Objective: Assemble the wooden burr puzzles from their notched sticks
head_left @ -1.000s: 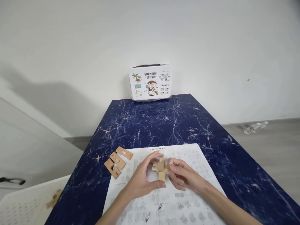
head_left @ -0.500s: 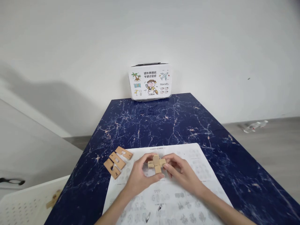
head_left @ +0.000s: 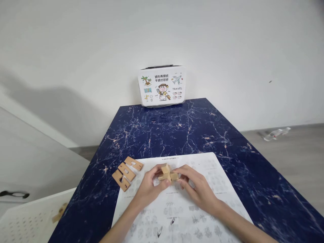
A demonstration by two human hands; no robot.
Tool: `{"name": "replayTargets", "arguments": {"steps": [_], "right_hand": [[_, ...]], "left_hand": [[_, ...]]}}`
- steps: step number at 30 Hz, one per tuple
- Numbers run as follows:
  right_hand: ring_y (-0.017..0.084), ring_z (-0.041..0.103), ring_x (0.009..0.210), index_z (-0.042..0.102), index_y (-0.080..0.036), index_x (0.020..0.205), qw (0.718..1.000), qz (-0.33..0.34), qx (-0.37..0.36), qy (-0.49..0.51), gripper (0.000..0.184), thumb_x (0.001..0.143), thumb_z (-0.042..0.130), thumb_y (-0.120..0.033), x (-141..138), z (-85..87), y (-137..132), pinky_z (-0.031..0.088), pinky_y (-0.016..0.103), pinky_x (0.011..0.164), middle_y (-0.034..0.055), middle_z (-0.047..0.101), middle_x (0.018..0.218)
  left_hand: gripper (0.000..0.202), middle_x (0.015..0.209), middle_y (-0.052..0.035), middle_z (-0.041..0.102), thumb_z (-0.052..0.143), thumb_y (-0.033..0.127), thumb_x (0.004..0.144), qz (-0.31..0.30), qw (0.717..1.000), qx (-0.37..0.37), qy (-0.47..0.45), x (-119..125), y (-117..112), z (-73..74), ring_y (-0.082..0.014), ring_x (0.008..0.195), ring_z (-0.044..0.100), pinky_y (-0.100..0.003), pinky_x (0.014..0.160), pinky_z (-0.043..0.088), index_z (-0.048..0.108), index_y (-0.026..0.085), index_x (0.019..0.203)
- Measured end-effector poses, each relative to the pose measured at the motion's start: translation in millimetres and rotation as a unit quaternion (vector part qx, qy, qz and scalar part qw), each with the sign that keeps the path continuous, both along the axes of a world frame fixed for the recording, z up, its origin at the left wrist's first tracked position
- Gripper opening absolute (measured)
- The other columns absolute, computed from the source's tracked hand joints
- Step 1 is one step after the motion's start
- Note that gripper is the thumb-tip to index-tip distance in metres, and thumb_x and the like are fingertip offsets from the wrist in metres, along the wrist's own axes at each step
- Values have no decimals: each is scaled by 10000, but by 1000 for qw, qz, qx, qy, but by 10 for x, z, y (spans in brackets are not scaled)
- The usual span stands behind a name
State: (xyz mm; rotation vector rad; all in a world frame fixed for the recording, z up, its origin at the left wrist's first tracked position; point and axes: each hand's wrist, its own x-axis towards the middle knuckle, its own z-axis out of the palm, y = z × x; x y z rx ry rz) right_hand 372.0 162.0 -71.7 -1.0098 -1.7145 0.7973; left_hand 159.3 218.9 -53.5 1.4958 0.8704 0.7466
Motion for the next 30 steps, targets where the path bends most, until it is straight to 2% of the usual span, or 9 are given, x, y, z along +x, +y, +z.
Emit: {"name": "replayTargets", "arguments": {"steps": [4, 8, 16, 22, 26, 30], "right_hand": [[208, 636, 822, 583, -345, 1364, 1000, 4, 2, 4, 312, 1070, 529, -254, -11, 22, 2, 562, 352, 691, 77, 661, 1130], [200, 637, 801, 584, -340, 1360, 1000, 1, -14, 13, 311, 1059, 555, -269, -31, 23, -3, 548, 316, 613, 78, 661, 1116], [208, 666, 809, 610, -301, 1288, 999, -32, -24, 11, 244, 1047, 573, -293, -35, -26, -11, 562, 348, 659, 81, 709, 1110], [195, 684, 774, 595, -278, 1234, 998, -47, -48, 19, 219, 1020, 616, -318, -53, -38, -23, 562, 332, 655, 70, 731, 1098], [195, 686, 762, 582, -278, 1228, 998, -27, -62, 18, 221, 1013, 613, -318, -62, -48, -29, 552, 308, 613, 63, 738, 1061], [189, 672, 751, 552, -294, 1332, 998, -9, -58, 2, 338, 1000, 616, -275, -61, -72, -26, 540, 296, 604, 50, 735, 1037]], "left_hand": [[626, 1218, -140, 715, 750, 608, 850, 2, 1000, -11, -13, -5, 23, -3, -321, 1139, 672, -421, 999, 516, 639, 159, 1271], [608, 1201, -129, 716, 767, 600, 839, 4, 1000, -11, -12, -1, 9, 16, -322, 1140, 668, -436, 1011, 514, 638, 172, 1251], [581, 1178, -115, 720, 794, 567, 816, 7, 1000, -2, 0, 8, -21, 32, -310, 1113, 668, -408, 973, 519, 651, 178, 1223], [557, 1133, -96, 726, 805, 516, 808, 4, 1000, -2, 7, 17, -37, 50, -288, 1063, 666, -370, 924, 514, 659, 180, 1228], [557, 1020, -62, 711, 814, 480, 780, 3, 999, 1, 46, 35, -54, 62, -237, 917, 643, -323, 802, 501, 673, 185, 1231], [582, 1035, -64, 696, 816, 502, 782, -6, 999, 17, 51, 36, -63, 42, -231, 913, 627, -318, 792, 503, 667, 185, 1247]]}}
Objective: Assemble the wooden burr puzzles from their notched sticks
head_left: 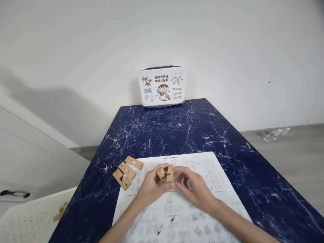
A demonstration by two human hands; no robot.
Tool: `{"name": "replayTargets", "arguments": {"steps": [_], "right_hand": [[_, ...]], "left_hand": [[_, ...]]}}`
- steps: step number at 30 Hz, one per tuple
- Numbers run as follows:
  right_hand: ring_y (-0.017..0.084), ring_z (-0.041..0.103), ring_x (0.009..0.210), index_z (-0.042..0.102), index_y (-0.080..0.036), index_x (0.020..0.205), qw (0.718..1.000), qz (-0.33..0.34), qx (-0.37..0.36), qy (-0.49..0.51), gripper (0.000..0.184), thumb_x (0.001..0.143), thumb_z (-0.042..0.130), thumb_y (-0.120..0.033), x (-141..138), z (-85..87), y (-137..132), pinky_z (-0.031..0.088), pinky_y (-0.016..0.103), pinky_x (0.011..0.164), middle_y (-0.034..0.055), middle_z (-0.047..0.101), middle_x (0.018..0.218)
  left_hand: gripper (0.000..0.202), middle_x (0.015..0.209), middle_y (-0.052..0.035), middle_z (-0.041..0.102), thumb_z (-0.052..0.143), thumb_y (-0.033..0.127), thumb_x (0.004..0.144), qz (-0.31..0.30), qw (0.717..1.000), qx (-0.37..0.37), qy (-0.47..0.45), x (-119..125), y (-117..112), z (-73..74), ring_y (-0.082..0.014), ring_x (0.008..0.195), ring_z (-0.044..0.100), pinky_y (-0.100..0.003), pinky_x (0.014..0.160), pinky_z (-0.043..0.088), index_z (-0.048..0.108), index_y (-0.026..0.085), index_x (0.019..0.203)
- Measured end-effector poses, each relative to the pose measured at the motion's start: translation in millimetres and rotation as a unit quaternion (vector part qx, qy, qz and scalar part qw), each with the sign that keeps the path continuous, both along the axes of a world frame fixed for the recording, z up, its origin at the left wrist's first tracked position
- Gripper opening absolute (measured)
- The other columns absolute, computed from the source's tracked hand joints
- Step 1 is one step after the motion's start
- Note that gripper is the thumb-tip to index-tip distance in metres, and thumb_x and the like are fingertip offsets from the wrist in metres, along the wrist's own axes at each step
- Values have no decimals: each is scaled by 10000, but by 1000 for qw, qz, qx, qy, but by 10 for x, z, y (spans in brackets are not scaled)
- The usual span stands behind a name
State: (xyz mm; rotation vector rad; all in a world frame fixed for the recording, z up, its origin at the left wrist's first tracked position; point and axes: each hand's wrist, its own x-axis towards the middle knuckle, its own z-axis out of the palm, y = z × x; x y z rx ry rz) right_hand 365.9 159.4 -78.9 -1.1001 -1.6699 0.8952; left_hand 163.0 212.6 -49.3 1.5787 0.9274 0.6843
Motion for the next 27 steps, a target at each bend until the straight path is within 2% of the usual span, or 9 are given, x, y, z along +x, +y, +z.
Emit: {"name": "replayTargets", "arguments": {"steps": [2, 5, 9, 11, 15, 19, 27], "right_hand": [[189, 662, 753, 550, -315, 1391, 1000, 4, 15, -17, 399, 1001, 618, -271, 2, -6, 7, 537, 304, 614, 54, 727, 1060], [186, 637, 720, 627, -323, 1345, 998, 8, 43, -46, 346, 1004, 613, -260, 2, 2, 13, 514, 306, 605, 46, 700, 985], [188, 642, 740, 659, -315, 1314, 998, -3, 43, -40, 350, 990, 596, -198, -5, 27, 6, 514, 304, 611, 46, 695, 973], [191, 650, 757, 663, -323, 1310, 999, -10, 35, -27, 346, 991, 602, -203, -6, 33, 4, 529, 307, 621, 51, 722, 1021], [200, 671, 777, 680, -322, 1279, 999, -43, 21, -1, 313, 982, 645, -231, -1, 34, 6, 557, 322, 636, 60, 755, 1128], [205, 677, 782, 692, -305, 1281, 997, -74, 24, 11, 295, 993, 647, -256, 9, 46, 14, 575, 348, 675, 71, 752, 1115], [190, 652, 764, 750, -301, 1206, 989, -131, 67, 12, 233, 989, 671, -337, 3, 34, 29, 582, 331, 630, 78, 642, 1122]], "left_hand": [[589, 1080, -77, 696, 798, 528, 817, -13, 1000, 5, -8, -7, -4, -11, -243, 954, 638, -329, 823, 519, 643, 185, 1271], [616, 1109, -87, 701, 746, 582, 873, -39, 999, 20, -6, -17, -16, -8, -254, 968, 656, -342, 839, 543, 606, 196, 1333], [505, 1271, -102, 700, 462, 590, 1049, -9, 999, 44, 17, -14, -21, 13, -277, 1195, 636, -392, 1068, 487, 644, 231, 1355], [491, 1318, -95, 695, 406, 557, 1079, 4, 999, 39, 22, -7, -12, 11, -271, 1258, 616, -382, 1110, 458, 668, 237, 1342], [488, 1160, -82, 753, 444, 545, 1073, 4, 1000, 20, 18, 4, 11, -6, -230, 1011, 686, -321, 906, 535, 671, 211, 1348], [484, 945, -56, 746, 454, 537, 1068, 9, 999, 21, 29, 15, 14, 6, -188, 798, 639, -271, 711, 487, 713, 170, 1249], [431, 756, -11, 654, 499, 527, 1044, 33, 999, 1, 23, 55, -15, 30, -149, 657, 538, -245, 614, 411, 716, 155, 1069]]}}
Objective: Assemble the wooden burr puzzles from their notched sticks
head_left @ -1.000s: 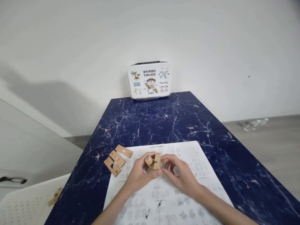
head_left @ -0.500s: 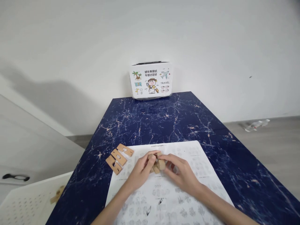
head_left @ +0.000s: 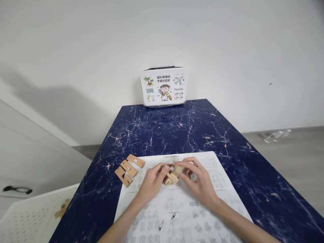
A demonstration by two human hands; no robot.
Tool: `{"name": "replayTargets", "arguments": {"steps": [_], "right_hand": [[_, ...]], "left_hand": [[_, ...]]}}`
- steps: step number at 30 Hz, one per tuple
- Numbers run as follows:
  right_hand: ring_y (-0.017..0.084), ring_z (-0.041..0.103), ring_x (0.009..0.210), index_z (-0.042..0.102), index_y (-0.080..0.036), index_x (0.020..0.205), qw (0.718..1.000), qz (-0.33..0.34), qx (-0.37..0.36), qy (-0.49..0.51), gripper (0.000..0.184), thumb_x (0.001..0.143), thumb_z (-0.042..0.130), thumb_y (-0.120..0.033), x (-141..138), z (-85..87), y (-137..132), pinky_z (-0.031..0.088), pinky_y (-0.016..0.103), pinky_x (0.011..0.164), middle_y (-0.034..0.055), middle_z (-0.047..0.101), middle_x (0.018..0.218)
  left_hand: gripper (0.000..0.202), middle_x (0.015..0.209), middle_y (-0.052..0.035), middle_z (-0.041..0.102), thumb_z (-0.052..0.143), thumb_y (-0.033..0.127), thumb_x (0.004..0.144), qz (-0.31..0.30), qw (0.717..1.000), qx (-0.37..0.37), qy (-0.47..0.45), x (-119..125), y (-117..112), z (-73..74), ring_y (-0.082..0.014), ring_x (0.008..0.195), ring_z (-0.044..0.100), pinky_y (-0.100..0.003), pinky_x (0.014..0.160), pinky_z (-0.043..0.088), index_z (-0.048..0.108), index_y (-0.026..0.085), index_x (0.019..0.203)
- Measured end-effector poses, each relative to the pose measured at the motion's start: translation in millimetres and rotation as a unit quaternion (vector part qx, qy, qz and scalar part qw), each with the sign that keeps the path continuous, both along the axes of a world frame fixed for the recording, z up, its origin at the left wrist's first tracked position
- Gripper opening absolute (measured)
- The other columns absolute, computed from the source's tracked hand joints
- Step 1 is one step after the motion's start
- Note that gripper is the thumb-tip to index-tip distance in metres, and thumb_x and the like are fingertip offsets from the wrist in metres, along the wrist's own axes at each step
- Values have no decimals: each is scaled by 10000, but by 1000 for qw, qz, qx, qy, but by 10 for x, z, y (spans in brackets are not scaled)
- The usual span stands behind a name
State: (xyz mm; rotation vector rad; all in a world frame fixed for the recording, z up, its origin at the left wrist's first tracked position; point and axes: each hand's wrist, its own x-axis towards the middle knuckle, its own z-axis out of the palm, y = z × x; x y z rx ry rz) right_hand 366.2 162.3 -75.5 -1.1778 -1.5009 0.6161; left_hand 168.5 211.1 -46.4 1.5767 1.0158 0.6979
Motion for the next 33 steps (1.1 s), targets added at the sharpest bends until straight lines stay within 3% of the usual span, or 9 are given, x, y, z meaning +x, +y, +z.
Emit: {"name": "replayTargets", "arguments": {"steps": [7, 13, 17, 22, 25, 28, 33], "right_hand": [[193, 639, 759, 743, -248, 1073, 999, -27, -28, 14, 162, 1000, 656, -364, -24, 81, 6, 537, 320, 640, 61, 661, 1005], [194, 608, 730, 627, -213, 904, 995, -63, -81, 24, 275, 1045, 549, -436, 81, 111, 74, 464, 307, 624, 30, 648, 839], [181, 537, 645, 545, -226, 799, 991, -44, -114, -51, 347, 1058, 510, -455, 71, 78, 85, 412, 309, 592, -2, 577, 739], [220, 561, 741, 536, -233, 771, 986, -25, -73, -147, 302, 1040, 548, -370, -3, 20, 79, 442, 362, 697, 11, 579, 763], [238, 566, 764, 574, -237, 812, 983, -21, -65, -170, 245, 1036, 551, -335, -9, -21, 89, 457, 391, 720, 20, 594, 786], [259, 601, 855, 606, -240, 1012, 986, -22, -53, -155, 83, 1001, 600, -323, 14, -38, 94, 504, 418, 767, 53, 633, 938], [298, 595, 1134, 459, -254, 1369, 996, 7, 16, -86, 493, 911, 644, -248, 56, 33, 40, 527, 495, 987, 110, 577, 1228]], "left_hand": [[355, 741, -6, 673, 564, 531, 1017, 31, 998, -9, -50, 15, -16, -120, -160, 649, 610, -252, 621, 466, 607, 188, 940], [374, 777, -17, 684, 569, 550, 1010, 61, 996, -6, -59, 1, -3, -77, -158, 647, 632, -249, 607, 477, 616, 184, 948], [387, 849, -32, 707, 573, 561, 1008, 98, 990, -16, -98, 3, 32, -56, -158, 686, 654, -251, 636, 506, 633, 179, 1018], [388, 941, -59, 763, 623, 529, 995, 83, 986, -49, -137, -15, 73, -91, -201, 826, 726, -289, 771, 550, 623, 180, 1165], [392, 1034, -80, 765, 658, 518, 977, 73, 982, -72, -158, -18, 66, -88, -225, 881, 753, -324, 825, 583, 630, 183, 1177], [376, 1061, -82, 761, 680, 518, 962, 71, 980, -87, -164, -9, 49, -77, -237, 890, 763, -343, 828, 610, 650, 187, 1139], [378, 1046, -85, 764, 715, 515, 936, 67, 979, -108, -162, 14, 20, -37, -238, 874, 759, -323, 773, 622, 690, 179, 1107]]}}
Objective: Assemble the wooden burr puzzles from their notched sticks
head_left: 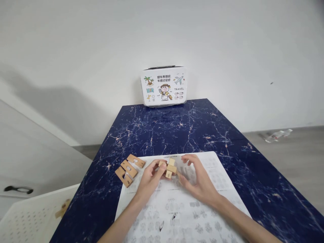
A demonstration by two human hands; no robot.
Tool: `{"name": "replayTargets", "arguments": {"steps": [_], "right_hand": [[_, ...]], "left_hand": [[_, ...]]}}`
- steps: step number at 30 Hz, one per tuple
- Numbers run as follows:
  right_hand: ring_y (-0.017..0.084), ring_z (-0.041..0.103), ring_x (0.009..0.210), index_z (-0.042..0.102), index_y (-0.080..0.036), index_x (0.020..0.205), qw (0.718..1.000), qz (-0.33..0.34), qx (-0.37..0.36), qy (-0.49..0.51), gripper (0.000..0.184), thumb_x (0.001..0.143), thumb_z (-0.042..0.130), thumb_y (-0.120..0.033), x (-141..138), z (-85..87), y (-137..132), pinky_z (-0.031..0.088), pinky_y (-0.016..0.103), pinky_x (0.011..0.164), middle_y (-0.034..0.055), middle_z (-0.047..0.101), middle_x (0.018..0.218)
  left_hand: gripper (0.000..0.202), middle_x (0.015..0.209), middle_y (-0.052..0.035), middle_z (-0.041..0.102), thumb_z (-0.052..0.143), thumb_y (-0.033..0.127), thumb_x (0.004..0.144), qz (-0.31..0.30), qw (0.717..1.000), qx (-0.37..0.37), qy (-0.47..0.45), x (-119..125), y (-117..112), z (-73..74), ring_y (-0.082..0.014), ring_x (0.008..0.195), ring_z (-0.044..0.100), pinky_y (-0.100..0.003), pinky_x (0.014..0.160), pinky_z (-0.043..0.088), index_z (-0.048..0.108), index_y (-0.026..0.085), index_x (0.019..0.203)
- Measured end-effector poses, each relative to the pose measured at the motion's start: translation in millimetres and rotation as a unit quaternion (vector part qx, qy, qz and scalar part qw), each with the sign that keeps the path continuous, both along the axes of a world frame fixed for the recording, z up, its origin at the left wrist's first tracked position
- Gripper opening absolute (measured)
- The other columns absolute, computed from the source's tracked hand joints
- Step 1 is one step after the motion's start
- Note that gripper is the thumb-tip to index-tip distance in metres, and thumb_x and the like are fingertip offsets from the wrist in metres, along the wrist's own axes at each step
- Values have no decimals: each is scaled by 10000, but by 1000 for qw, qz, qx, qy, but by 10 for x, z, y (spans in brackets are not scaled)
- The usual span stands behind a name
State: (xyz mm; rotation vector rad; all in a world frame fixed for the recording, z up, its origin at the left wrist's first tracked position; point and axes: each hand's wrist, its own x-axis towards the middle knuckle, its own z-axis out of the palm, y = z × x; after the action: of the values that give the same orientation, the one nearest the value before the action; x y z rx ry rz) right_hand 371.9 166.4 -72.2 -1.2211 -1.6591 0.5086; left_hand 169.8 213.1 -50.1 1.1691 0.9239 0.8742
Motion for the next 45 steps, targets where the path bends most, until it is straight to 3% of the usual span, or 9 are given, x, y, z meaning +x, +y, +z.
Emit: {"name": "replayTargets", "arguments": {"steps": [3, 5, 11, 17, 27, 32, 38, 45], "right_hand": [[349, 482, 1359, 335, -254, 1522, 998, 52, 3, -27, 796, 842, 747, -291, -10, 13, -43, 465, 545, 1130, 155, 456, 1444], [364, 430, 1424, 274, -260, 1580, 996, 72, -7, -57, 901, 840, 784, -332, -22, -12, -56, 448, 556, 1161, 171, 392, 1527], [343, 552, 1314, 407, -284, 1493, 993, 60, 39, -93, 649, 929, 724, -332, -8, -48, -33, 531, 544, 1065, 150, 555, 1417], [354, 634, 1150, 481, -239, 1408, 988, 21, 90, -121, 619, 844, 730, -288, -24, 38, -27, 567, 537, 929, 151, 652, 1277], [331, 629, 1025, 505, -217, 1363, 980, -4, 134, -146, 665, 745, 752, -224, -39, 76, -11, 553, 496, 853, 127, 672, 1172], [323, 635, 980, 527, -216, 1313, 979, -17, 130, -154, 621, 729, 739, -203, -65, 104, -22, 550, 488, 834, 119, 685, 1124], [323, 635, 954, 515, -212, 1338, 979, -25, 122, -164, 622, 748, 712, -183, -66, 63, -28, 561, 487, 810, 128, 672, 1106], [320, 646, 973, 477, -209, 1399, 982, -31, 117, -144, 641, 789, 672, -177, -86, 43, -36, 577, 482, 814, 141, 650, 1122]], "left_hand": [[384, 1049, -99, 764, 696, 506, 953, -22, 1000, -16, -8, 6, -24, 30, -242, 879, 750, -308, 736, 608, 702, 170, 1139], [398, 1064, -105, 760, 688, 504, 959, -34, 999, -22, -10, 6, -39, 35, -242, 881, 741, -309, 726, 601, 701, 167, 1171], [381, 1042, -85, 760, 734, 494, 927, -38, 999, 8, 20, 1, -67, 42, -224, 931, 693, -295, 824, 548, 742, 167, 1123], [364, 997, -81, 755, 750, 496, 908, -35, 999, 17, 27, -7, -62, 81, -237, 938, 675, -322, 891, 516, 766, 173, 1076], [381, 928, -70, 740, 811, 517, 842, -15, 1000, 23, 14, 17, -73, 117, -233, 900, 668, -312, 846, 526, 769, 166, 984], [350, 916, -65, 729, 823, 482, 835, 2, 996, 77, 50, 16, -80, 137, -227, 874, 667, -320, 857, 534, 768, 164, 972], [228, 926, -66, 743, 835, 367, 822, 15, 984, 156, 81, 35, -98, 34, -241, 905, 688, -329, 860, 543, 772, 180, 937], [215, 914, -74, 754, 854, 324, 799, 31, 977, 188, 93, 24, -101, 0, -237, 868, 696, -334, 824, 548, 802, 187, 956]]}}
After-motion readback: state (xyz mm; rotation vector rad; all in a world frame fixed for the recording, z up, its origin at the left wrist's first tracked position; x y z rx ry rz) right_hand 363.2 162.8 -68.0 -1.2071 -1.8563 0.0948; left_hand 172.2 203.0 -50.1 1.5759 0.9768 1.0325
